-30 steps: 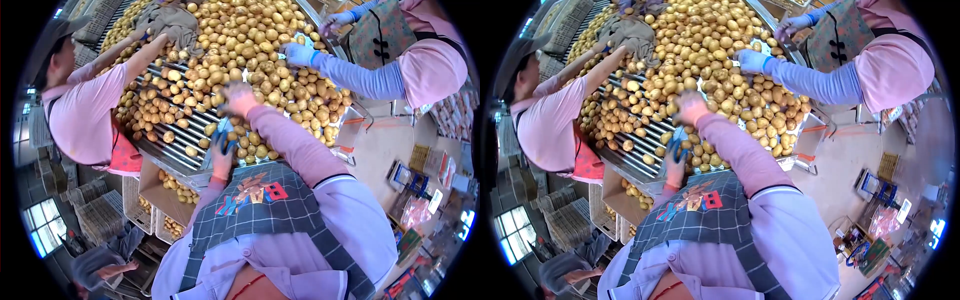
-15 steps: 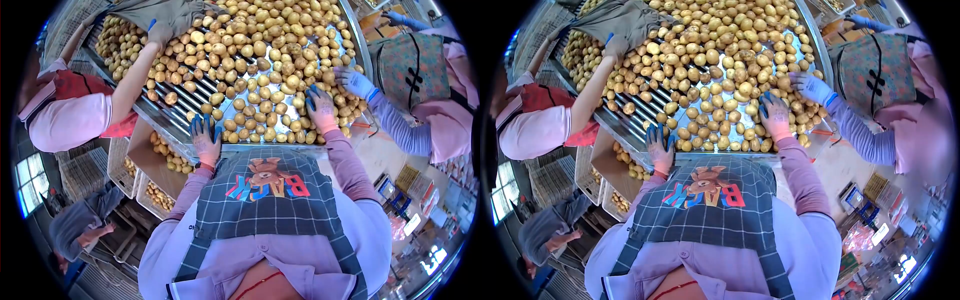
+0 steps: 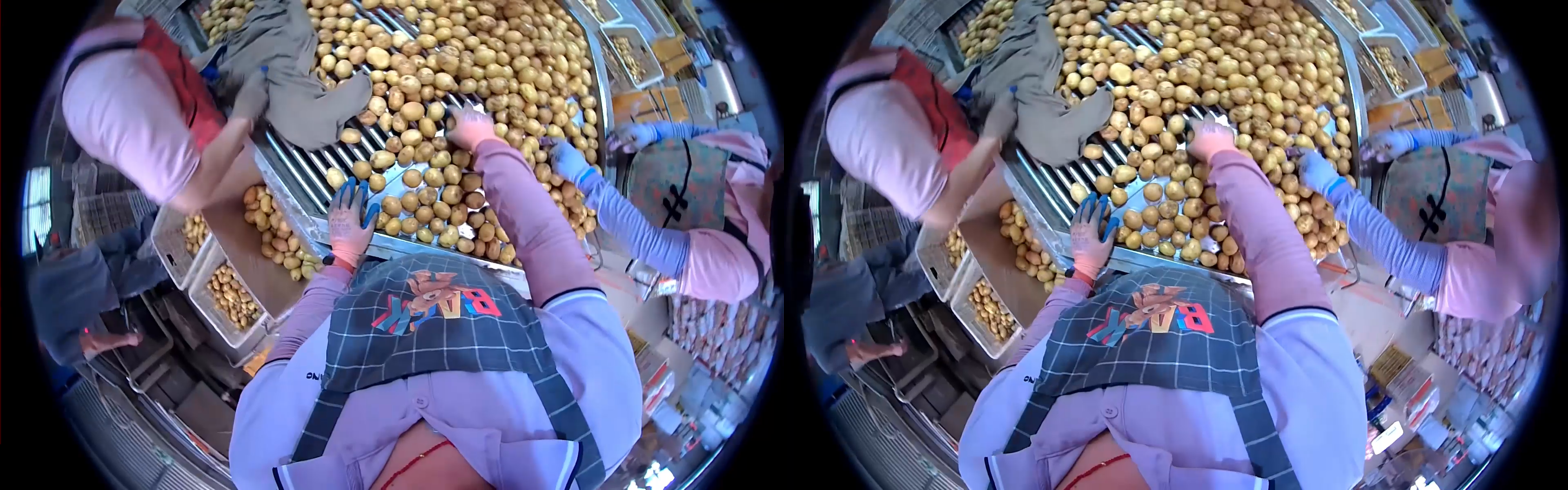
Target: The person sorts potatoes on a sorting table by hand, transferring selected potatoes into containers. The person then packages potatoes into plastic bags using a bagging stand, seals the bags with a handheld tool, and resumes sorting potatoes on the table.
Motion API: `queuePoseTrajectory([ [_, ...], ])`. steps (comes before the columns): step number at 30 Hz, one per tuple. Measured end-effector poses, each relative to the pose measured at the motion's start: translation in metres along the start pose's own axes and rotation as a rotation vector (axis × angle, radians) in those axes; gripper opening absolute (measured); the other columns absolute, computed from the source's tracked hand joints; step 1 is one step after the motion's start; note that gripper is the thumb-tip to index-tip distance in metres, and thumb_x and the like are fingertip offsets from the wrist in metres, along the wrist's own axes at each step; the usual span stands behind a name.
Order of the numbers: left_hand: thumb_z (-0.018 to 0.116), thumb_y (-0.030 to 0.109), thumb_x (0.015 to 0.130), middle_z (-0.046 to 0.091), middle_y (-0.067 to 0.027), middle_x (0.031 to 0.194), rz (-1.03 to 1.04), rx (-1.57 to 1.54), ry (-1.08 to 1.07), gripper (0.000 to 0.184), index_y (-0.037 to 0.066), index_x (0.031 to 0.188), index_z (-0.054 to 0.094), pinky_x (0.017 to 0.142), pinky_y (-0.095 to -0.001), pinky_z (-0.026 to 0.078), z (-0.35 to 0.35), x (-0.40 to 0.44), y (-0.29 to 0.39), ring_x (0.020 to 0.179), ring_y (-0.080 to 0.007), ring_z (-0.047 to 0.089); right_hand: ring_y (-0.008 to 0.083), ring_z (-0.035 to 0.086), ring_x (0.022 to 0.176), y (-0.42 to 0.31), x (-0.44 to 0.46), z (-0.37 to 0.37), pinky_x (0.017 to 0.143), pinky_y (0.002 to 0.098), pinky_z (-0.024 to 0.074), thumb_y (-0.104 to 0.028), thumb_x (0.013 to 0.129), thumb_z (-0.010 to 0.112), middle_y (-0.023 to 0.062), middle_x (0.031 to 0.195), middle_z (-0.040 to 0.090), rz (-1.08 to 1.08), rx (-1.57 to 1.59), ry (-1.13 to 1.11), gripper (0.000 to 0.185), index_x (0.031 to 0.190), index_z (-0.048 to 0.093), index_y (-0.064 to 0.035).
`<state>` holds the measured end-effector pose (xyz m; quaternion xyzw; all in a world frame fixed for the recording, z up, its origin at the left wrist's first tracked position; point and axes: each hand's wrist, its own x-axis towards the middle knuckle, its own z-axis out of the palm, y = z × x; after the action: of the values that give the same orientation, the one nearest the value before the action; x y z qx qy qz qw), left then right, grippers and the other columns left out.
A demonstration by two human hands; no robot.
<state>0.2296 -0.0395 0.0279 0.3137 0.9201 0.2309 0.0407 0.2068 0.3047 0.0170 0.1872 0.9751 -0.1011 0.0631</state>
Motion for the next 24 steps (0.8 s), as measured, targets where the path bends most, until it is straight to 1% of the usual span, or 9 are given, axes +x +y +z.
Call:
queuePoseTrajectory([
  [6,0.062,0.015,0.092,0.055,-0.012,0.127,-0.347,-1.332,-0.023,0.048,0.0,0.134,0.045,0.097,-0.0302,0.045,-0.012,-0.008,0.031,0.109,-0.0163,0.056,0.0358,0.062,0.098,-0.048,-0.084,-0.035,0.086,0.0431,0.0483,-0.031,0.085,0.06,0.0198,0.104,0.065,0.177,0.829,0.105,0.039,0.117,0.062,-0.0094],
  [10,0.047,0.033,0.098,0.055,-0.0128,0.121,-0.056,-1.109,-0.109,0.038,0.005,0.123,0.05,0.082,-0.031,0.051,-0.016,-0.007,0.068,0.106,-0.0269,0.057,0.0353,0.056,0.112,-0.078,-0.146,-0.008,0.098,0.0445,0.0419,-0.02,0.09,0.054,0.0165,0.122,0.059,-0.372,0.749,0.066,0.037,0.126,0.057,-0.0117],
  [13,0.051,0.016,0.094,0.055,-0.0059,0.094,-0.711,-2.122,-0.103,0.019,0.004,0.109,0.053,0.05,-0.0193,0.042,-0.028,-0.013,0.009,0.077,-0.0151,0.054,0.0353,0.038,0.133,-0.032,-0.158,-0.006,0.115,0.0505,0.0198,-0.03,0.091,0.055,0.0138,0.141,0.045,-0.401,0.149,-0.017,0.046,0.135,0.05,-0.0177],
  [14,0.053,0.027,0.093,0.057,-0.0044,0.088,-0.487,-1.648,0.016,0.021,0.007,0.1,0.055,0.048,-0.018,0.041,-0.039,-0.02,-0.02,0.072,-0.0166,0.054,0.0346,0.038,0.134,-0.006,-0.165,0.003,0.115,0.0493,0.0192,-0.031,0.09,0.056,0.0134,0.141,0.045,-0.403,0.018,-0.031,0.049,0.137,0.049,-0.0188],
  [16,0.048,0.039,0.095,0.06,-0.006,0.092,-0.464,-2.393,-0.087,0.033,0.008,0.1,0.06,0.06,-0.029,0.051,-0.077,-0.023,-0.09,0.079,-0.0208,0.059,0.0357,0.036,0.134,0.039,-0.167,0.013,0.114,0.0476,0.0253,-0.033,0.088,0.057,0.0138,0.145,0.04,-0.337,0.028,0.084,0.052,0.138,0.048,-0.0218],
  [18,0.052,0.035,0.096,0.061,-0.0105,0.105,-1.025,-1.667,0.27,0.038,0.003,0.116,0.059,0.077,-0.0348,0.053,-0.099,-0.046,-0.151,0.091,-0.0221,0.06,0.0368,0.04,0.131,0.065,-0.154,0.02,0.108,0.0478,0.0336,-0.027,0.088,0.056,0.0151,0.143,0.041,-0.152,-0.026,0.109,0.044,0.132,0.055,-0.0184],
  [19,0.052,0.035,0.096,0.061,-0.0105,0.105,-1.024,-1.658,0.26,0.038,0.003,0.116,0.059,0.077,-0.0348,0.053,-0.099,-0.059,-0.183,0.091,-0.0221,0.06,0.0373,0.042,0.129,0.061,-0.147,0.02,0.107,0.0479,0.0344,-0.026,0.087,0.057,0.0165,0.14,0.045,-0.073,0.04,0.193,0.042,0.128,0.057,-0.0154],
  [21,0.058,0.031,0.094,0.057,-0.0192,0.122,-0.674,-0.306,0.498,0.052,-0.004,0.131,0.048,0.092,-0.0391,0.047,-0.091,-0.066,-0.211,0.107,-0.03,0.057,0.0385,0.045,0.123,0.044,-0.129,0.02,0.105,0.0476,0.0358,-0.024,0.086,0.058,0.0189,0.132,0.051,0.093,0.142,0.402,0.039,0.122,0.061,-0.0106],
  [24,0.062,0.02,0.091,0.059,-0.0193,0.123,-0.49,-0.583,0.615,0.046,-0.004,0.128,0.051,0.094,-0.0369,0.045,-0.088,-0.009,-0.11,0.11,-0.0305,0.057,0.0372,0.05,0.115,-0.034,-0.119,0.016,0.1,0.0446,0.0382,-0.018,0.081,0.061,0.02,0.121,0.056,-0.053,0.337,0.5,0.032,0.109,0.063,-0.0042],
])
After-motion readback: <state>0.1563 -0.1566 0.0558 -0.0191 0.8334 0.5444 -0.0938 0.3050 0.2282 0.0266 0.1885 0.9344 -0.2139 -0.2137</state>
